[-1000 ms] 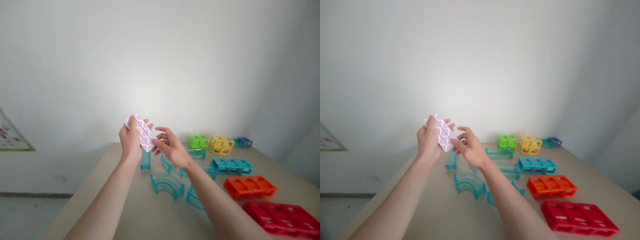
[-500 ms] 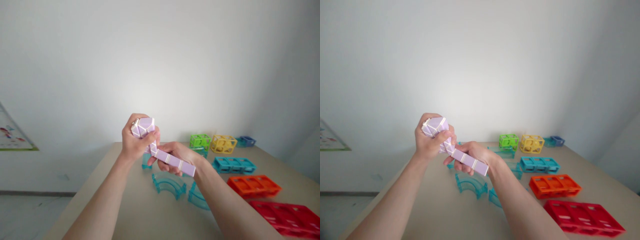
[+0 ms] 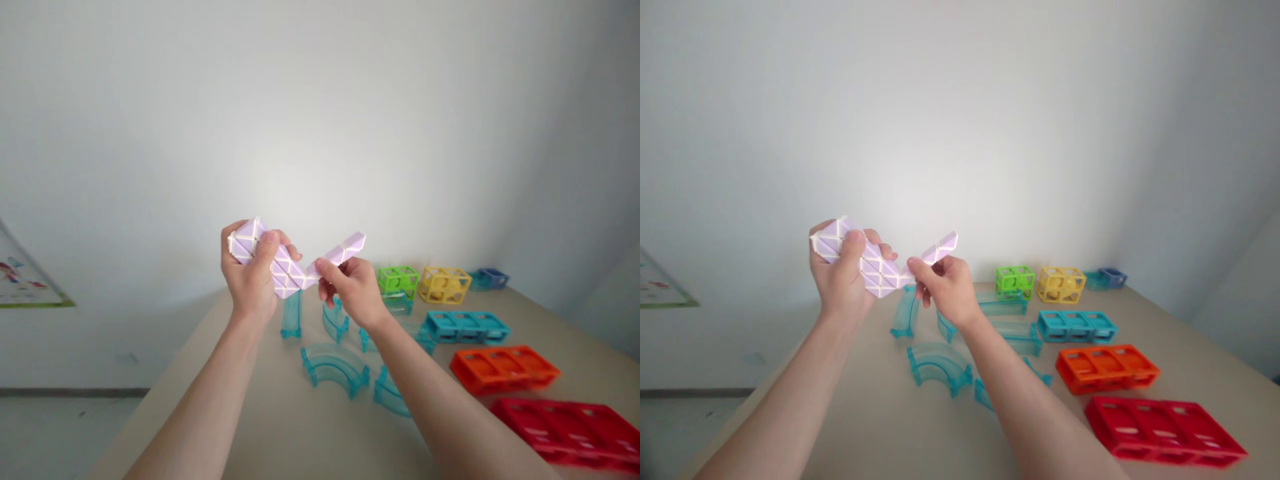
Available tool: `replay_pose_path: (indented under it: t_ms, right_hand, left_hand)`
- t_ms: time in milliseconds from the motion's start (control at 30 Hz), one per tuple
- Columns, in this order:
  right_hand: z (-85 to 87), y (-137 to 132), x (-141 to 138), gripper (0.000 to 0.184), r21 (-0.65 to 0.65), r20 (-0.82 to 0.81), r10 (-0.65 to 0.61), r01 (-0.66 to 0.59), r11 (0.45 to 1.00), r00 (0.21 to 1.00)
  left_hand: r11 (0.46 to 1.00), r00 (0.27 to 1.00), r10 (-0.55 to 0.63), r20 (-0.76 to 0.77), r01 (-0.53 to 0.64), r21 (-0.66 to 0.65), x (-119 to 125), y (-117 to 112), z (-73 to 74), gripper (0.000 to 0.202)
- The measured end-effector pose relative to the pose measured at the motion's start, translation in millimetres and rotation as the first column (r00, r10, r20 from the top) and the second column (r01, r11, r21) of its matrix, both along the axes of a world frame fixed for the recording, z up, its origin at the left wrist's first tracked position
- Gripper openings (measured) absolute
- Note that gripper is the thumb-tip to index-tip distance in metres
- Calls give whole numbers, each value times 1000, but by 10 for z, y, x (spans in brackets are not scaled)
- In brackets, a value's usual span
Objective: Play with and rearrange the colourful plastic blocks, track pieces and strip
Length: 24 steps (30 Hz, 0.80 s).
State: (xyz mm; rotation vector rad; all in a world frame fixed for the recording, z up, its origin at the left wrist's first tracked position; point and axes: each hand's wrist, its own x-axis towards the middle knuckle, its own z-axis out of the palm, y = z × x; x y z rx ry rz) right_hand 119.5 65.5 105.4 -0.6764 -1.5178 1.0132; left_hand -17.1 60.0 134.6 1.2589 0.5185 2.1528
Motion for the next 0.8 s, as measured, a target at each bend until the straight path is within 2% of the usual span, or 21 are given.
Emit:
replay_pose_path:
  t_ms: [100, 133, 167, 200, 233, 267, 300, 333, 367, 433, 500, 533, 567, 633, 667, 700, 733, 767, 800]
  right_hand:
    - [33, 1, 7, 39, 18, -72, 13, -11, 1000, 997]
    - [49, 5, 36, 37, 50, -101, 10, -5, 999, 995]
    - [65, 10, 77, 37, 90, -122, 7, 4, 996, 993]
    - [79, 14, 126, 38, 136, -131, 11, 7, 991, 991]
    - [91, 18, 178, 39, 183, -120, 22, 1, 983, 992]
    - [98, 21, 228, 38, 223, -89, 40, -19, 975, 995]
    - [102, 24, 272, 38, 251, -47, 67, -53, 967, 997]
    - [100, 28, 305, 37, 260, -8, 99, -94, 961, 995]
    - [95, 34, 326, 36, 255, 14, 130, -129, 958, 991]
    - [76, 58, 329, 34, 234, -8, 166, -159, 959, 986]
    - [57, 96, 294, 31, 233, -105, 137, -110, 966, 985]
    - [51, 118, 268, 30, 230, -163, 95, -55, 972, 982]
    - [48, 140, 240, 31, 214, -218, 39, 9, 977, 975]
    - [50, 174, 187, 32, 162, -295, -60, 111, 981, 954]
    - [53, 186, 166, 31, 146, -318, -87, 139, 979, 944]
    - [56, 193, 152, 29, 147, -333, -92, 148, 978, 938]
    - [59, 195, 146, 28, 168, -341, -78, 143, 975, 937]
    - [63, 193, 148, 28, 202, -340, -56, 132, 970, 939]
    - [66, 185, 160, 28, 243, -326, -34, 119, 963, 945]
  left_hand:
    - [995, 995, -89, 38, 91, -45, -69, -23, 36, 43]
    - [979, 984, -171, 46, 175, -107, -114, -13, 45, 45]
    - [935, 956, -289, 46, 293, -201, -160, 4, 45, 48]
    - [853, 905, -423, 46, 415, -317, -202, 25, 35, 51]
    - [728, 827, -560, 54, 522, -444, -231, 47, 11, 52]
    - [555, 719, -692, 73, 594, -583, -243, 67, -26, 51]
    - [411, 629, -771, 98, 610, -677, -235, 82, -70, 48]
    - [304, 553, -824, 122, 613, -729, -209, 90, -117, 41]
    - [252, 507, -851, 138, 623, -740, -167, 91, -160, 34]
    - [246, 485, -858, 168, 675, -696, -58, 77, -217, 24]
    - [306, 539, -822, 185, 690, -656, 48, 57, -228, 22]
    - [377, 602, -781, 167, 668, -641, 92, 50, -224, 23]
    - [480, 683, -721, 121, 617, -624, 129, 44, -218, 24]
    - [704, 835, -549, -31, 443, -556, 184, 36, -212, 26]
    - [785, 881, -462, -104, 352, -509, 204, 30, -211, 28]
    - [829, 901, -406, -155, 292, -476, 219, 21, -208, 31]
    - [836, 900, -397, -178, 274, -476, 231, 7, -201, 32]
    - [812, 887, -428, -171, 294, -505, 238, -9, -189, 33]
    - [765, 865, -482, -139, 339, -548, 240, -27, -170, 33]
